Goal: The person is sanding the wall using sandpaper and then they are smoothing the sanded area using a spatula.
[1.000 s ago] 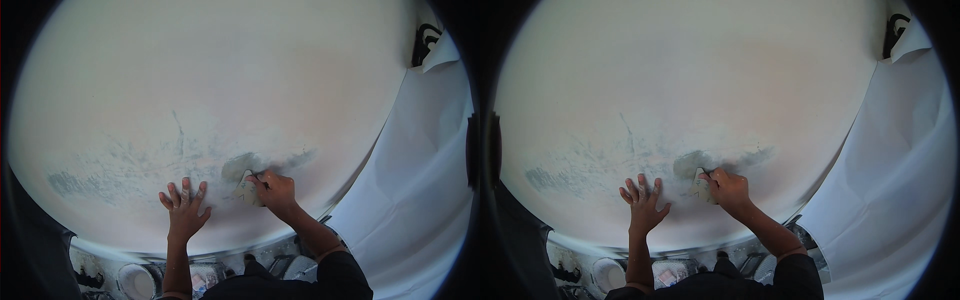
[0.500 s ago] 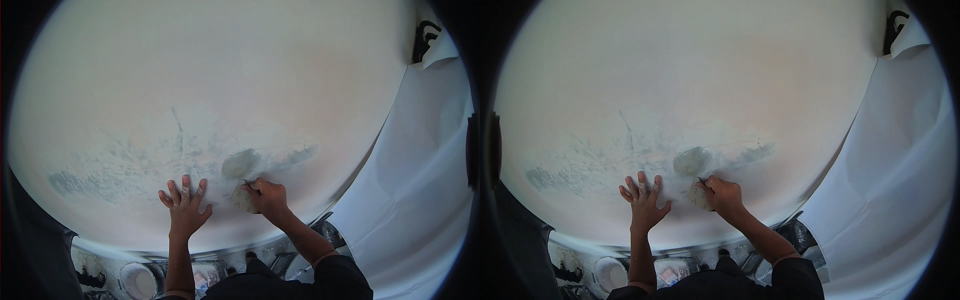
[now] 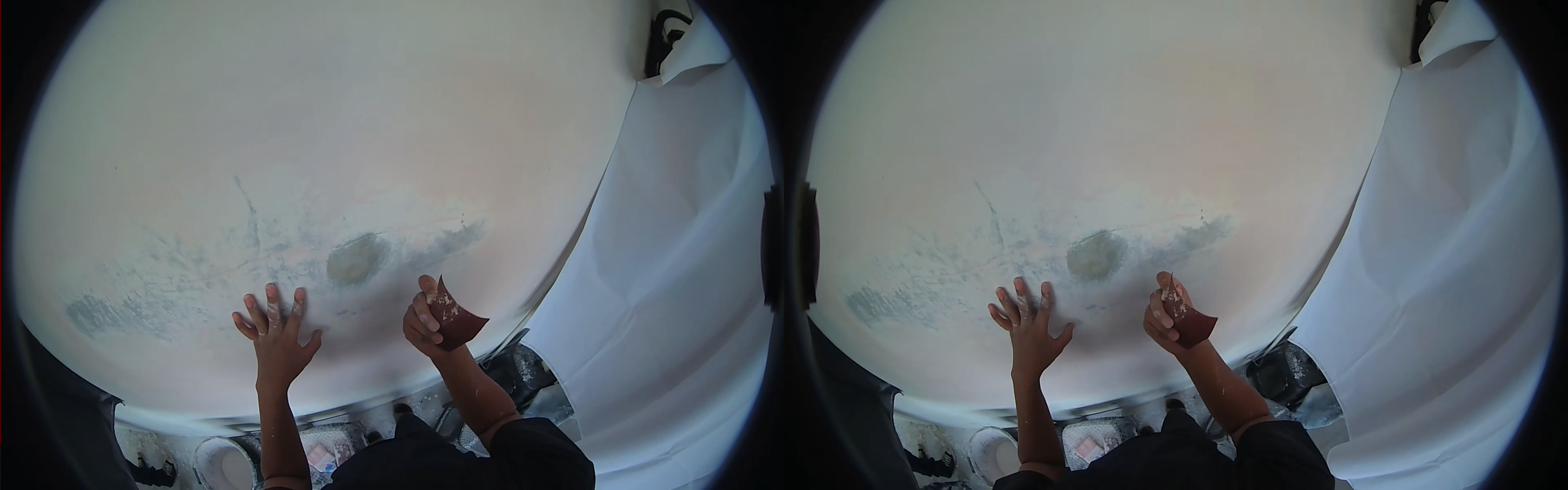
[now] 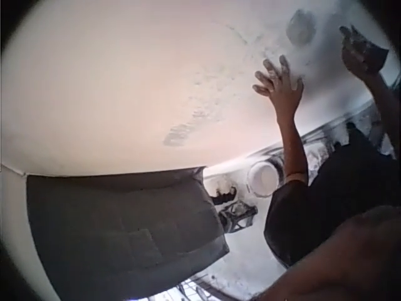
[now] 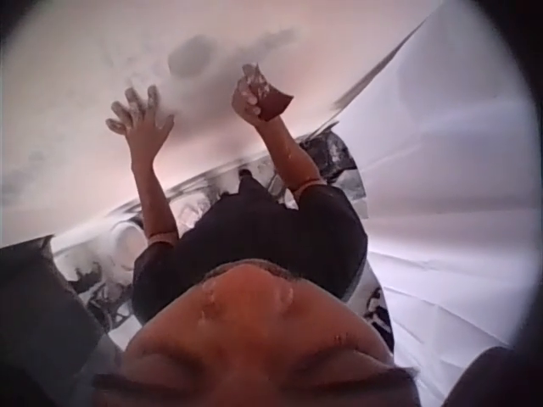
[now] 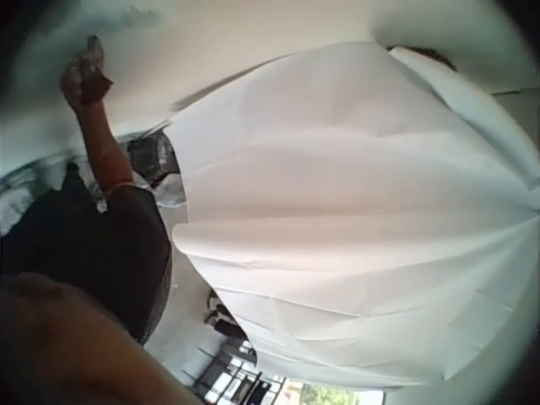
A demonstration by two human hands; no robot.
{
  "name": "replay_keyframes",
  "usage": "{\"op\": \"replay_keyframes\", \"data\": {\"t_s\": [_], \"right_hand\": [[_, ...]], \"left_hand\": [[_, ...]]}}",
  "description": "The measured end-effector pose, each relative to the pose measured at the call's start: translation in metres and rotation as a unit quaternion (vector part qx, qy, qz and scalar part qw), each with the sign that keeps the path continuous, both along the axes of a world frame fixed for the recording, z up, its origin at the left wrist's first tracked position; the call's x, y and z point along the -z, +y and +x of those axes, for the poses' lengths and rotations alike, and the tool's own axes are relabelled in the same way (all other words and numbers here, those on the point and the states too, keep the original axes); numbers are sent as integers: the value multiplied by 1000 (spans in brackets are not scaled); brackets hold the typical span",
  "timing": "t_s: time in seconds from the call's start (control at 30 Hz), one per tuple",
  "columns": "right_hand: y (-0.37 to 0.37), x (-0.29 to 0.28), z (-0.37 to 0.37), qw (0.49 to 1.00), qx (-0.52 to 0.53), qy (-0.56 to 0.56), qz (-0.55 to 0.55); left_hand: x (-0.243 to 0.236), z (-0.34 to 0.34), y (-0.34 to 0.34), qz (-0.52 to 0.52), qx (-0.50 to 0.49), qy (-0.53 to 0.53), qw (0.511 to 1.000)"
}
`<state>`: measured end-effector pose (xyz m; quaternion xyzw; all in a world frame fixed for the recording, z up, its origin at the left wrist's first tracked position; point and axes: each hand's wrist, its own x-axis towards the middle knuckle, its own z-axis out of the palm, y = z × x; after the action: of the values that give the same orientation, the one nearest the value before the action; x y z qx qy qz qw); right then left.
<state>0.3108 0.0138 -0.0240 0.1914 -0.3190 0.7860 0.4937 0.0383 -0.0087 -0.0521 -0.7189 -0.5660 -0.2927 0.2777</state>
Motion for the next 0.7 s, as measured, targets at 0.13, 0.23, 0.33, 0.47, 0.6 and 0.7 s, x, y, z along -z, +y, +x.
{"op": "replay_keyframes", "data": {"t_s": [0.13, 0.23, 0.33, 0.47, 0.6, 0.7], "right_hand": [[6, -6, -1, 596, 619, -477, 186], [5, -37, -10, 506, 663, -518, 192], [12, -53, -18, 493, 706, -477, 177], [13, -35, -28, 382, 711, -493, 324], [23, -52, -14, 379, 766, -417, 309], [15, -38, -19, 357, 741, -452, 344]], "left_hand": [[-1, 4, 5, 6, 25, -3, 1000], [0, 4, 4, 9, 22, -5, 1000], [2, -4, 3, 15, 18, -2, 1000], [-2, 0, 4, 18, 19, 0, 1000], [3, -3, 5, 25, 22, 7, 999], [1, 0, 6, 40, 19, 43, 998]]}}
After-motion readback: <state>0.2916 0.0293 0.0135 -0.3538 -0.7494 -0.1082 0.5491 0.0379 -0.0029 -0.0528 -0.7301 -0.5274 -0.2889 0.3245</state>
